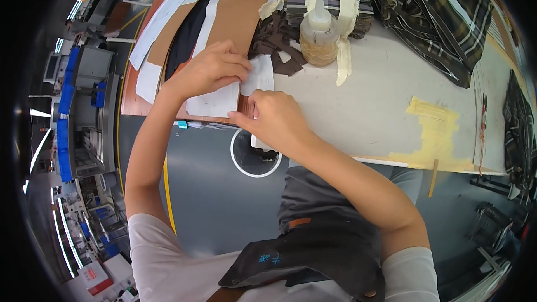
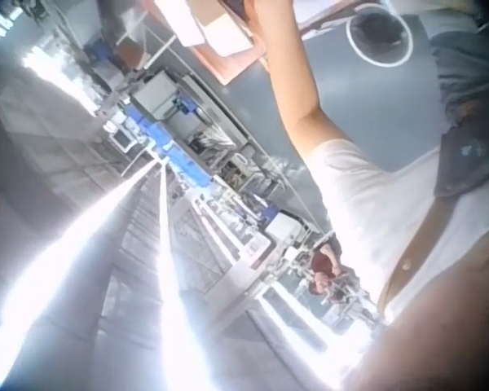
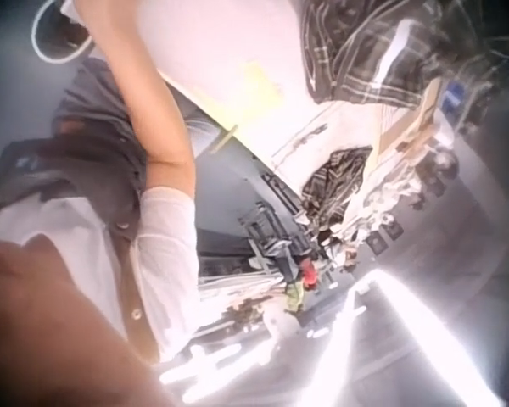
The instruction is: Applying finishing strips to the seams of a plaid fabric and leather item.
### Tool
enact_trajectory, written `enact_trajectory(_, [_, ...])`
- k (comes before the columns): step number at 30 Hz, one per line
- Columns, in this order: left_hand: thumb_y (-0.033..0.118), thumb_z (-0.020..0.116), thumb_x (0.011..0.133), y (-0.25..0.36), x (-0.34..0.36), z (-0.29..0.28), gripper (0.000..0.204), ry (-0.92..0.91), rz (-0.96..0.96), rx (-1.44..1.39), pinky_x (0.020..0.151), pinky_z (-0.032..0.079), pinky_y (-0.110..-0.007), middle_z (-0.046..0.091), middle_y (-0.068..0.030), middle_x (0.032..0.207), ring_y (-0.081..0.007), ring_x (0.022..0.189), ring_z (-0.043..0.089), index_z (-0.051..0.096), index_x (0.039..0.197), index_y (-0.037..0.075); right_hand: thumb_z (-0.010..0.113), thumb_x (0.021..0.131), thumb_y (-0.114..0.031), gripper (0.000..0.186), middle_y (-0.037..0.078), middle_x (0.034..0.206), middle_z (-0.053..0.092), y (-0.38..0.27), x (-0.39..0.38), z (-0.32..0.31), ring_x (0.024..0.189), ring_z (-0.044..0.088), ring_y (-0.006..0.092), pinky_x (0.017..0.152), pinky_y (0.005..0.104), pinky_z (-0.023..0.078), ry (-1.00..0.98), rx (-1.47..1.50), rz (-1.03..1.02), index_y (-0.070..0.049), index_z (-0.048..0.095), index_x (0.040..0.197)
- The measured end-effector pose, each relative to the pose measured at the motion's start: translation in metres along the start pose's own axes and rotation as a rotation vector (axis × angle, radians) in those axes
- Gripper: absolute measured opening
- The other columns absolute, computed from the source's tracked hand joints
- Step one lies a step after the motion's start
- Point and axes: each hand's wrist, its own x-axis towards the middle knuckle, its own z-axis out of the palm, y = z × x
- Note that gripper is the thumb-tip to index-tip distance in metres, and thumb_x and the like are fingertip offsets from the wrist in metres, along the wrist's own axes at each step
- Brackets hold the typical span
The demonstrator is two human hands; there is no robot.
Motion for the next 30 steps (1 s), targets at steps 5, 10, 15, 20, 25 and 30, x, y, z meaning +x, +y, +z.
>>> enact_trajectory(5, [0.002,0.065,0.069,-0.017,0.004,-0.003,0.011,-0.096,-0.073,-0.267,0.07,0.045,-0.031,0.061,-0.0058,0.084,-0.0213,0.079,0.054,0.063,0.08,0.002,0.062,0.08,-0.011,0.016,0.008,0.06,0.058,0.005,0.005,0.016,0.055,0.06,0.0115,0.048,0.0232,0.045,-0.049,0.233,0.127,0.005,0.059,0.08])
enact_trajectory(10, [0.008,0.063,0.077,-0.033,0.009,0.0,0.01,-0.203,-0.234,-0.566,0.067,0.044,-0.026,0.061,-0.0046,0.081,-0.0162,0.073,0.055,0.065,0.086,0.004,0.059,0.078,-0.009,0.014,0.008,0.062,0.061,0.008,0.006,0.009,0.057,0.062,0.0129,0.051,0.0238,0.047,-0.072,0.574,0.364,0.005,0.059,0.078])
enact_trajectory(15, [0.002,0.063,0.077,-0.039,0.012,0.002,0.009,-0.218,-0.302,-0.741,0.066,0.042,-0.023,0.059,-0.0023,0.08,-0.0103,0.074,0.053,0.065,0.086,0.0,0.054,0.084,-0.01,0.015,0.008,0.072,0.062,0.008,0.011,-0.003,0.061,0.063,0.0132,0.049,0.0195,0.046,-0.193,0.71,0.45,0.004,0.057,0.087])
enact_trajectory(20, [0.002,0.063,0.077,-0.041,0.015,0.002,0.011,-0.228,-0.293,-0.762,0.068,0.043,-0.023,0.058,-0.0024,0.081,-0.0103,0.076,0.053,0.064,0.088,0.0,0.052,0.087,-0.011,0.016,0.008,0.077,0.061,0.01,0.012,-0.006,0.064,0.063,0.014,0.05,0.0206,0.045,-0.275,0.772,0.497,0.004,0.055,0.092])
enact_trajectory(25, [0.002,0.062,0.078,-0.041,0.012,0.004,0.012,-0.217,-0.299,-0.794,0.069,0.043,-0.023,0.058,-0.0023,0.083,-0.0101,0.076,0.053,0.064,0.09,0.0,0.051,0.087,-0.011,0.016,0.008,0.076,0.061,0.01,0.013,-0.004,0.064,0.062,0.0136,0.051,0.0212,0.045,-0.292,0.773,0.511,0.004,0.055,0.092])
enact_trajectory(30, [0.002,0.062,0.078,-0.038,0.012,0.005,0.012,-0.19,-0.312,-0.794,0.068,0.043,-0.023,0.058,-0.0018,0.082,-0.0101,0.075,0.053,0.064,0.09,0.001,0.049,0.088,-0.01,0.016,0.008,0.075,0.06,0.009,0.013,-0.005,0.063,0.062,0.0138,0.051,0.0218,0.045,-0.295,0.765,0.511,0.004,0.055,0.092])
